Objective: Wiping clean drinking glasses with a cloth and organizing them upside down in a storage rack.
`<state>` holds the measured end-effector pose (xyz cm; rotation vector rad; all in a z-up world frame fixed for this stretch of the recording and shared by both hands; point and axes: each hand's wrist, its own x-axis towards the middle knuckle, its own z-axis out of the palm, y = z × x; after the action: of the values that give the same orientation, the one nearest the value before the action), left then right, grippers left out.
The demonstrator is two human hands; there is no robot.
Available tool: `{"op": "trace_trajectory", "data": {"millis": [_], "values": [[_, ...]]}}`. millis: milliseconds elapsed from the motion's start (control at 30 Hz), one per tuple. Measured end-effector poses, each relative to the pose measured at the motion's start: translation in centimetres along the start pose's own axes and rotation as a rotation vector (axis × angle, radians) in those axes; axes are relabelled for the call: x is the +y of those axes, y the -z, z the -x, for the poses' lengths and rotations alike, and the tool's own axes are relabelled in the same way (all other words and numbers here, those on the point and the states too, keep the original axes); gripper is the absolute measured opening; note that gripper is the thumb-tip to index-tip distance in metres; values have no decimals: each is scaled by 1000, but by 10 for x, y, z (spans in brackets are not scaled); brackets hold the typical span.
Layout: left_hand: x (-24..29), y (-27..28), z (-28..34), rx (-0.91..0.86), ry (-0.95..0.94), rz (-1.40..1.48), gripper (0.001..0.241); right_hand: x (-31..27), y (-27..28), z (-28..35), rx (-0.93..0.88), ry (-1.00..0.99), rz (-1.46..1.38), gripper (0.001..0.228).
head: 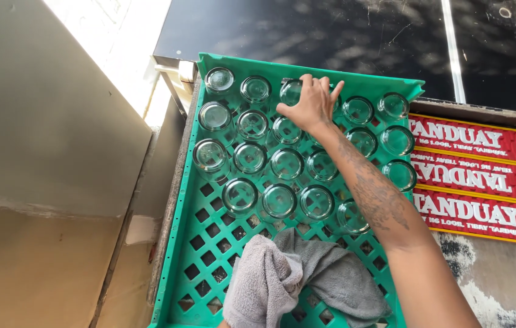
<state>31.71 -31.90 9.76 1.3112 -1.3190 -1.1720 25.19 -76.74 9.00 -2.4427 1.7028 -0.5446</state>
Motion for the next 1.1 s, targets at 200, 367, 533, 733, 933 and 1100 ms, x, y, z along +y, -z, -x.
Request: {"op": "trace_trajectory", "data": {"millis": [200, 367, 533, 733, 933, 1100], "values": [[28, 7, -63, 136, 117, 318, 39, -14, 73, 47, 345, 248, -74, 77], [59, 32, -49, 105, -17, -433, 65, -30, 179, 134, 357, 301, -194, 68], [61, 20, -52, 12, -40, 124, 49, -47, 242, 234, 166, 286, -356, 66], [70, 14, -42, 236, -531, -257, 50, -48, 206, 321, 111, 303, -495, 73], [-1, -10, -48, 67, 403, 676, 43, -42, 172, 364, -8, -22, -888, 76], [30, 2, -54, 292, -446, -530, 30, -49, 172, 369, -81, -1, -855, 93]]}}
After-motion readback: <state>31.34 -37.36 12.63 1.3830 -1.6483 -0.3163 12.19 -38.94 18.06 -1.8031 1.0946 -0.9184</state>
